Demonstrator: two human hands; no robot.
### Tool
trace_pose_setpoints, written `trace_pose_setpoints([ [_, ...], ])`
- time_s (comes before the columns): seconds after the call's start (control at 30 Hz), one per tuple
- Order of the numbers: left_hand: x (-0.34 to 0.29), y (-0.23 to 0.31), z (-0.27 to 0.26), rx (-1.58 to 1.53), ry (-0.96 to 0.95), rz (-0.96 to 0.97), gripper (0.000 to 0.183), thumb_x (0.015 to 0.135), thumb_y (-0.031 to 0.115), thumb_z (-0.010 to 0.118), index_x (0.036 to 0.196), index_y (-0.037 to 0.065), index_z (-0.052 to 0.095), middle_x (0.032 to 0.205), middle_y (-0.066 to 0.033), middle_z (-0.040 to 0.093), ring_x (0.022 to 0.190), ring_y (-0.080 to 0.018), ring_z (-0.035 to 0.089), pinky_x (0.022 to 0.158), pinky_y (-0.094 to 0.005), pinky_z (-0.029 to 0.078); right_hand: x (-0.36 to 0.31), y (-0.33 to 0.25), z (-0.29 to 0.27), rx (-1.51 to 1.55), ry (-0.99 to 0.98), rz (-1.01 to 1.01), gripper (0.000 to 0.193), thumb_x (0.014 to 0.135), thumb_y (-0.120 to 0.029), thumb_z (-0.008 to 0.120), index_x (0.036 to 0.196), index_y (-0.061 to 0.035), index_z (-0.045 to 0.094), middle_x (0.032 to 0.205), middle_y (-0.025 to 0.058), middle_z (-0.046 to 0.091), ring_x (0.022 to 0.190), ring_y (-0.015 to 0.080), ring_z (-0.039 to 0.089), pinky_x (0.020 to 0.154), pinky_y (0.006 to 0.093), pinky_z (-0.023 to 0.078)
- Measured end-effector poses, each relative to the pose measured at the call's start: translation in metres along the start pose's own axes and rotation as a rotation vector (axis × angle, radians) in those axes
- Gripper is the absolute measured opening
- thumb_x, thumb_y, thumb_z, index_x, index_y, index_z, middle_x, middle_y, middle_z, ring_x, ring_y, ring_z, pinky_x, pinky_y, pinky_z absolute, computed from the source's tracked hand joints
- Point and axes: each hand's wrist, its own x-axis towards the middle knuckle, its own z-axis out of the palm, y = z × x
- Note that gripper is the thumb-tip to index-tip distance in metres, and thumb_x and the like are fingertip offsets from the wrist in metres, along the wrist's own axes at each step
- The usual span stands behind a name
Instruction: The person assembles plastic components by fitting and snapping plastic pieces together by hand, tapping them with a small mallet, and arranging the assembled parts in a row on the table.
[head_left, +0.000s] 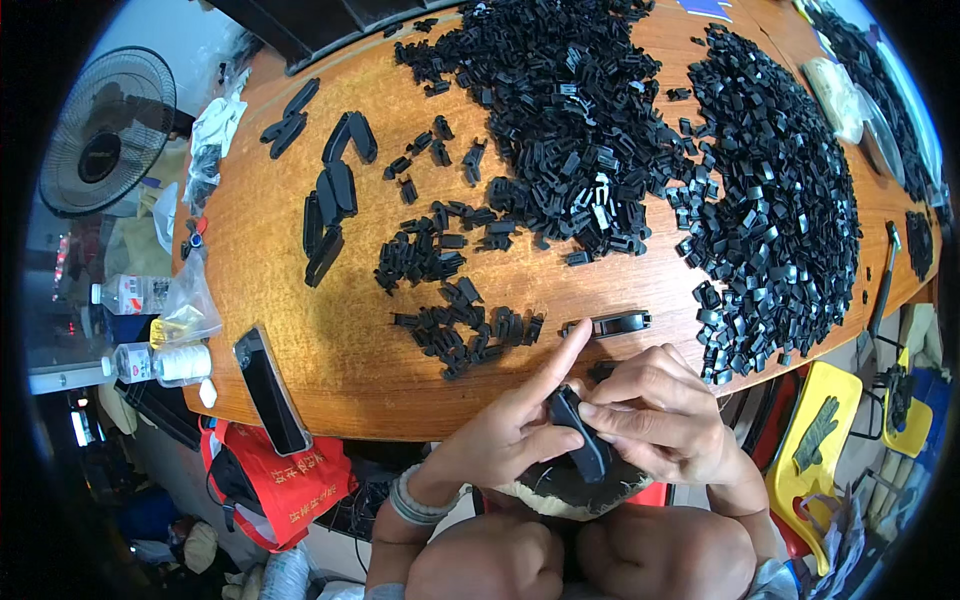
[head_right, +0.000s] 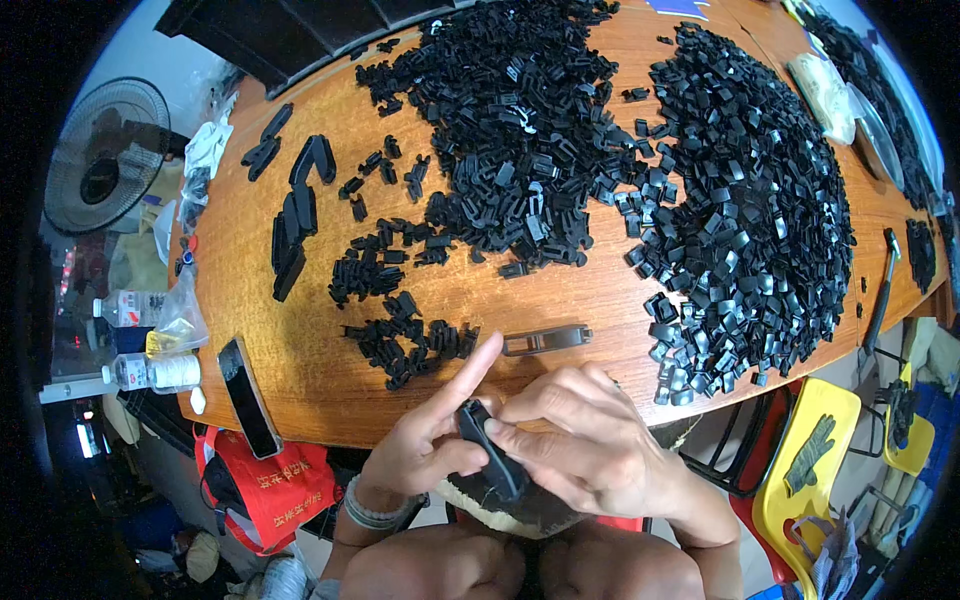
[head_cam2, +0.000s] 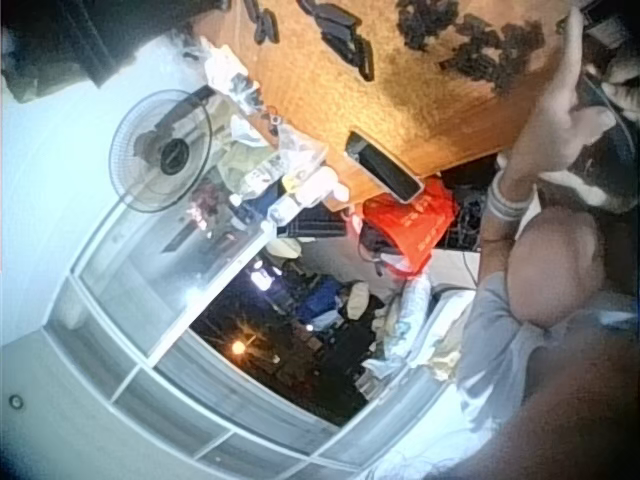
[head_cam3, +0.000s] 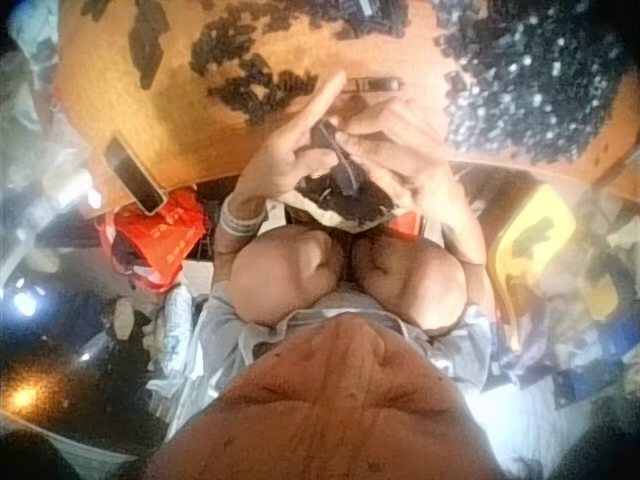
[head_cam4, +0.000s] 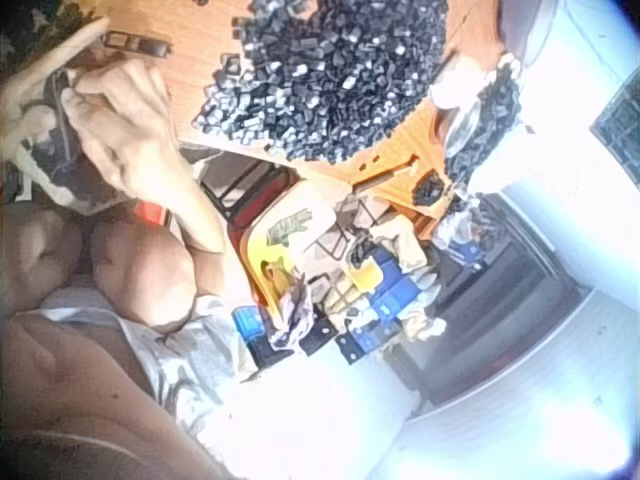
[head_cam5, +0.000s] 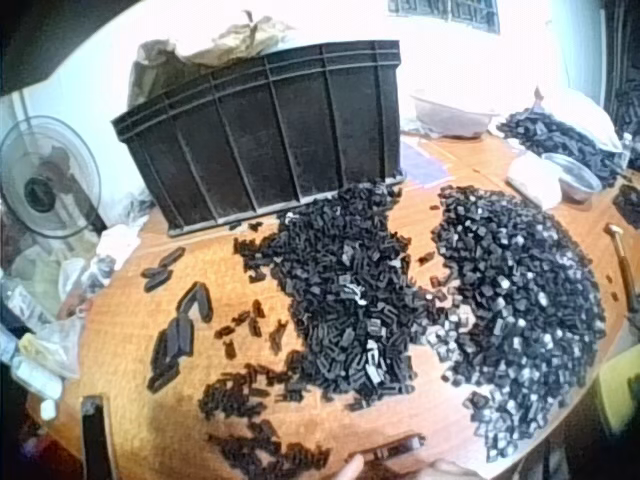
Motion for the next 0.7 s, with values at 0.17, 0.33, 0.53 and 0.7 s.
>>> trace_pose_setpoints([
  [0.17, -0.002, -0.016, -0.004, -0.409, -0.221, -0.200, 0.084, 0.095, 0.024, 0.056, 0.150, 0.005, -0.004, 0.118, -0.0065, 0.050, 0.068, -0.0038, 0.042, 0.056, -0.0175, 0.037, -0.008, -0.002, 0.006, 0.066, -0.039, 0.005, 0.036, 0.073, -0.012, 0.071, 0.109, -0.0085, 0.069, 0.108, 0.0078, 0.060, 0.093, 0.0235, 0.057, 0.075, 0.0331, 0.041],
  [0.33, -0.008, -0.033, 0.008, -0.413, -0.428, -0.228, 0.076, 0.100, 0.033, 0.045, 0.150, 0.007, -0.005, 0.087, -0.0013, 0.051, 0.058, -0.0048, 0.041, 0.055, -0.0186, 0.036, -0.024, -0.012, 0.010, -0.007, -0.050, -0.107, 0.033, 0.073, -0.016, 0.072, 0.104, -0.0065, 0.067, 0.105, 0.0066, 0.061, 0.093, 0.0218, 0.059, 0.075, 0.0324, 0.043],
  [0.53, -0.002, 0.001, -0.002, 0.358, -0.019, -0.059, 0.052, 0.092, 0.017, 0.056, 0.139, 0.002, 0.038, 0.066, -0.0026, 0.059, 0.051, -0.0099, 0.051, 0.052, -0.0257, 0.042, -0.040, -0.015, -0.001, -0.409, -0.081, -0.019, 0.031, 0.073, -0.017, 0.072, 0.100, -0.0025, 0.065, 0.097, 0.0086, 0.061, 0.086, 0.0222, 0.057, 0.069, 0.0328, 0.040],
  [0.7, 0.027, 0.024, -0.053, 1.215, 0.556, 0.379, 0.022, 0.080, 0.001, 0.065, 0.101, -0.003, 0.060, 0.080, -0.0122, 0.057, 0.072, -0.0238, 0.057, 0.066, -0.0340, 0.046, -0.038, -0.009, -0.007, -0.734, -0.194, 0.153, 0.027, 0.073, -0.012, 0.069, 0.094, 0.0033, 0.061, 0.100, 0.0130, 0.056, 0.088, 0.0259, 0.052, 0.072, 0.0363, 0.038],
])
